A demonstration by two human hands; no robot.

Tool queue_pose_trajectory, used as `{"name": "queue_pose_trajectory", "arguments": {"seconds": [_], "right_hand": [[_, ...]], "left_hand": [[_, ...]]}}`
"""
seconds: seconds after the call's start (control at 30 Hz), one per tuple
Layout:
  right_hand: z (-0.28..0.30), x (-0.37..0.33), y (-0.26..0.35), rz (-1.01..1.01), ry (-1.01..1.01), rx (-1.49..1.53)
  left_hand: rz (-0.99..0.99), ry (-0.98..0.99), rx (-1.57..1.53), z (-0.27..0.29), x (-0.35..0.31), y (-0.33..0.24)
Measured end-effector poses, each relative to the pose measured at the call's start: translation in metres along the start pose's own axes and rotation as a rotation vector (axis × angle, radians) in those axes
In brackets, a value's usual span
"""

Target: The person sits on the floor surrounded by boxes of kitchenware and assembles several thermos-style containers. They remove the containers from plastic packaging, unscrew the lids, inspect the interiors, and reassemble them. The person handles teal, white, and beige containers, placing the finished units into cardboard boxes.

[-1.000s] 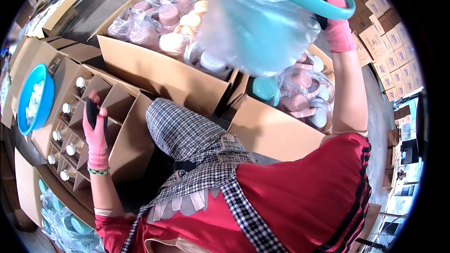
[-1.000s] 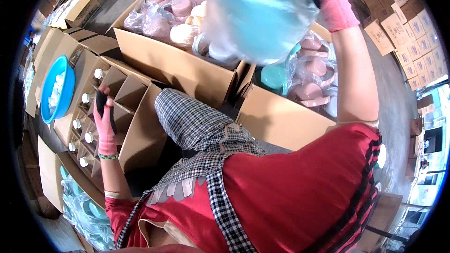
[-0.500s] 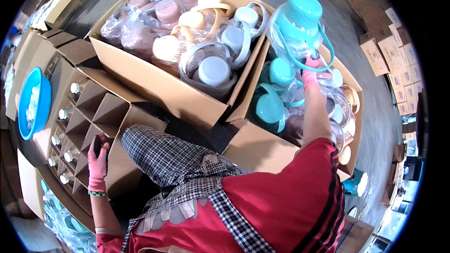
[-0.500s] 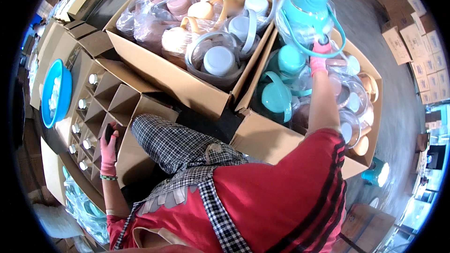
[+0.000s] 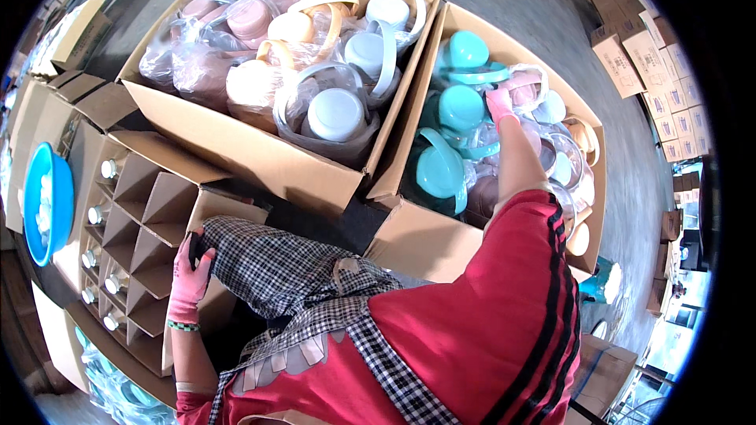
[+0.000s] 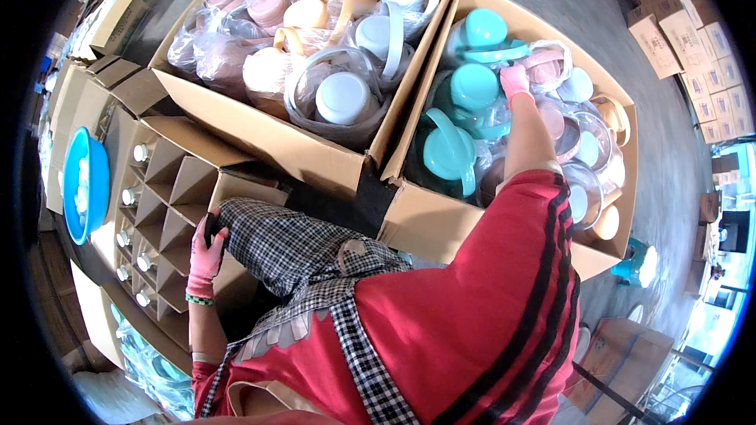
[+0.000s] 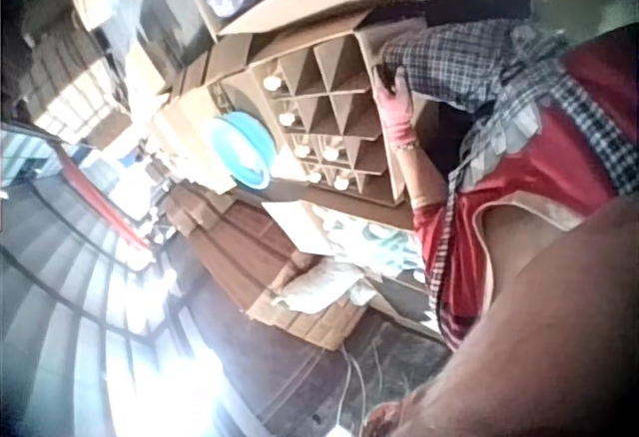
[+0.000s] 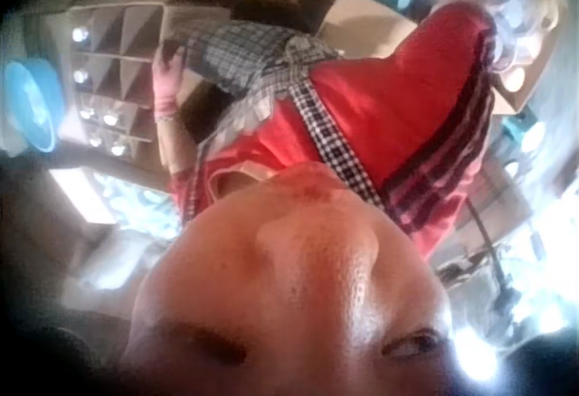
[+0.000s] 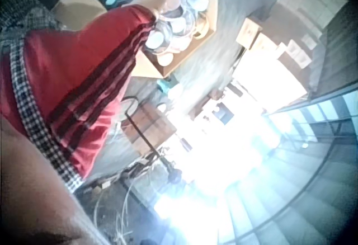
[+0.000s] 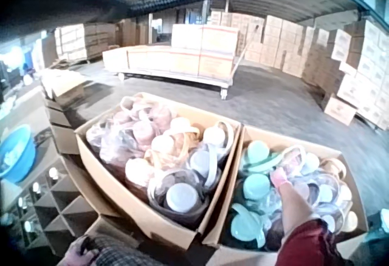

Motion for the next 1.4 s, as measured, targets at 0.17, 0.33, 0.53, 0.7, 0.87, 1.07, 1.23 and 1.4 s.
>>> {"name": "queue_pose_trajectory", "arguments": {"seconds": [0.17,0.33,0.53,0.7,0.87,1.07,1.23,1.4], "right_hand": [[0.031,-0.044,0.026,-0.063,-0.110,0.017],[0.040,-0.057,0.004,-0.166,-0.325,0.463],[0.081,-0.179,0.090,0.370,-0.366,0.098],[0.087,-0.320,0.212,1.094,-0.168,0.174],[0.056,-0.329,0.347,1.123,-0.066,0.158],[-0.010,-0.294,0.388,1.129,0.214,0.026],[-0.050,-0.283,0.352,1.036,0.568,0.350],[-0.038,-0.308,0.360,1.103,0.427,0.160]], "left_hand": [[-0.058,-0.070,-0.025,0.015,-0.019,0.020],[0.009,-0.104,0.019,0.037,-0.047,0.053],[0.071,-0.248,-0.022,0.038,-0.102,0.083],[0.080,-0.175,0.050,0.018,-0.126,0.056],[0.139,-0.259,0.170,0.024,-0.167,0.059],[0.216,-0.525,0.120,0.036,-0.237,0.044],[0.107,-0.596,0.216,0.026,-0.264,0.046],[0.133,-0.932,0.301,0.042,-0.328,0.049]]}}
Point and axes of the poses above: each hand's wrist, its own x-axis towards the middle knuckle, its own z-axis out of the back of the hand, y = z × x, the point moved 1 cm from there along x, towards the middle knuckle, and after that the axes turned 9 degrees about -x, right-handed, at the moved point
